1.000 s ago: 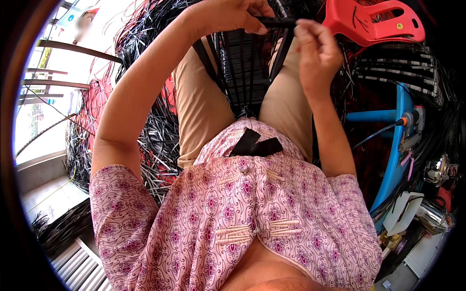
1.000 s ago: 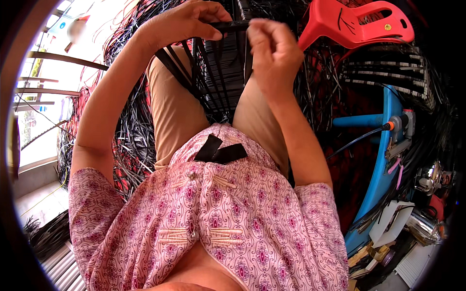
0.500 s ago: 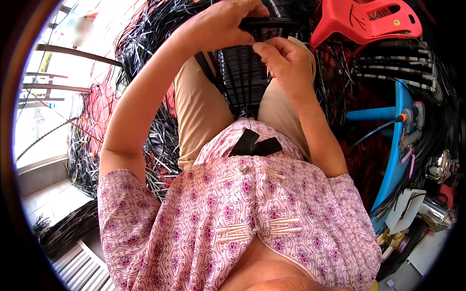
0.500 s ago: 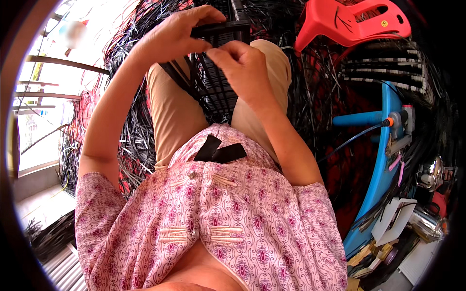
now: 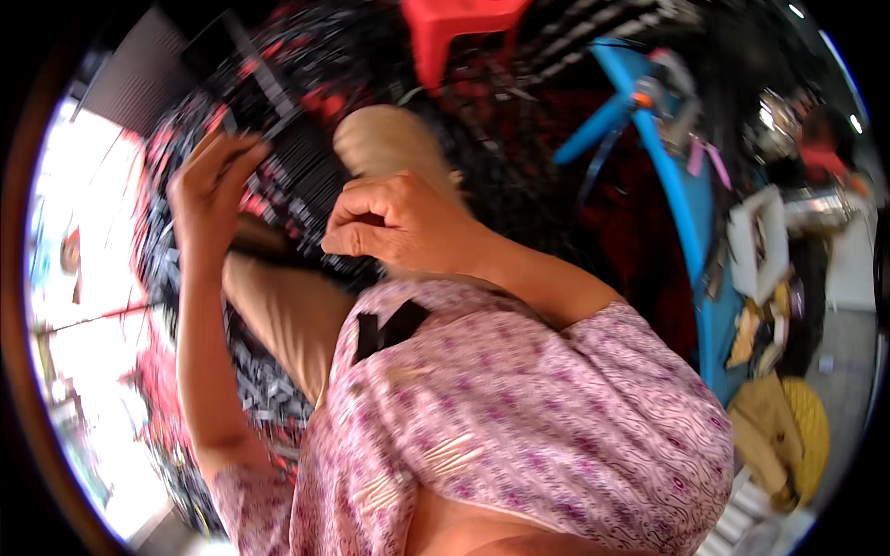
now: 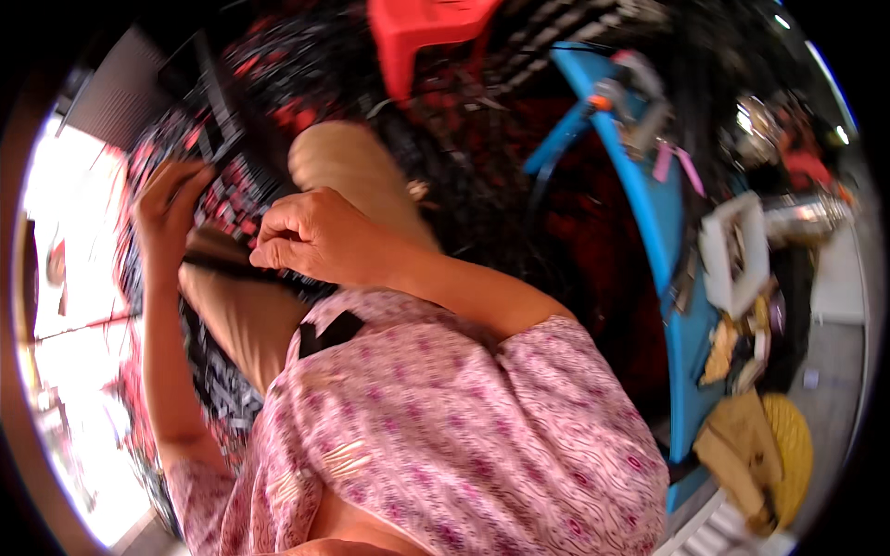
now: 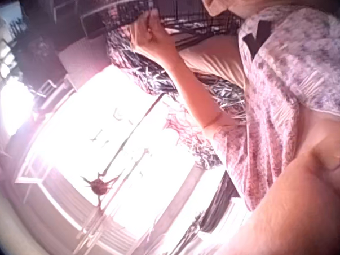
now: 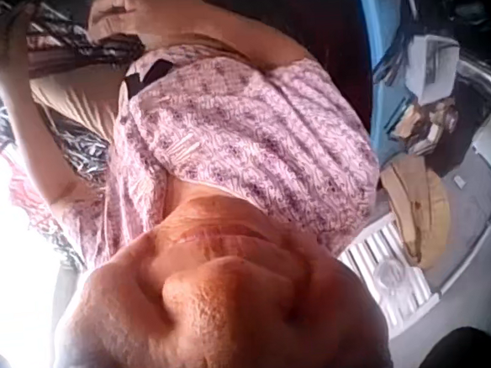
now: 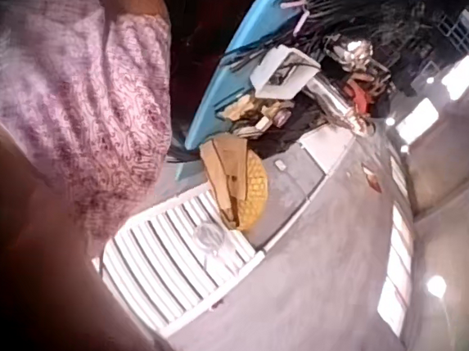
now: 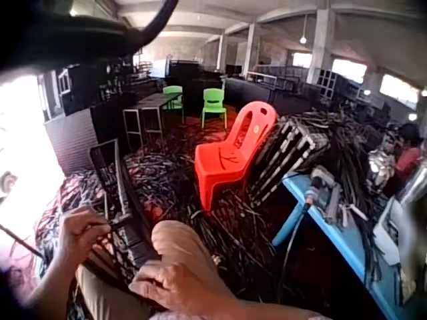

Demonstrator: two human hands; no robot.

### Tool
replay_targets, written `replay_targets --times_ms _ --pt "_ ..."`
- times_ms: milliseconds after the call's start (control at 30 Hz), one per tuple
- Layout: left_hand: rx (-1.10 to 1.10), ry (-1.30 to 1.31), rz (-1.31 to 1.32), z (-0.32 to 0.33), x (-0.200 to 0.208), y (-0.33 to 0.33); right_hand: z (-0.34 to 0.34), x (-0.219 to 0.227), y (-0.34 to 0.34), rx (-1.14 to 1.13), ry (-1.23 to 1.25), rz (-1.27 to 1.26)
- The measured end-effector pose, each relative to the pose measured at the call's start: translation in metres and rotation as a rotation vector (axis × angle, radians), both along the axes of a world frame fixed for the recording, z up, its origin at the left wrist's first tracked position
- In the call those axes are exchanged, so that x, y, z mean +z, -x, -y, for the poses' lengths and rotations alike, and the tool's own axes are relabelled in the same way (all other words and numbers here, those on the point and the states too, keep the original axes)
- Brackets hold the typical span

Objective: The person assembles a black plastic chair frame by weaving black plastic strips through the grid. They use a staple gun to secure the strips and pliers to cut them to size. The process involves repeatedly threading, stapling, and trimming the strips to build up the chair's structure.

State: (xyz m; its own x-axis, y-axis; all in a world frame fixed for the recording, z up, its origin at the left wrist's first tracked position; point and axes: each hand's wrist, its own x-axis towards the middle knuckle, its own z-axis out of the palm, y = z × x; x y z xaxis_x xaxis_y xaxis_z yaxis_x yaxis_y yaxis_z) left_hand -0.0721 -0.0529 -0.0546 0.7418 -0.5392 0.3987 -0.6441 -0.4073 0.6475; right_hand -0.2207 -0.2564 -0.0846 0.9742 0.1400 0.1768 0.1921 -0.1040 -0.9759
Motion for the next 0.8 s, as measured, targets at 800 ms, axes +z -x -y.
replay_targets --times_ms 800 --pt "0.134 0.038 -0.148 0.002 -0.006 -0.011 0.510 -0.066 0.006 -1.412 0.620 -0.456"
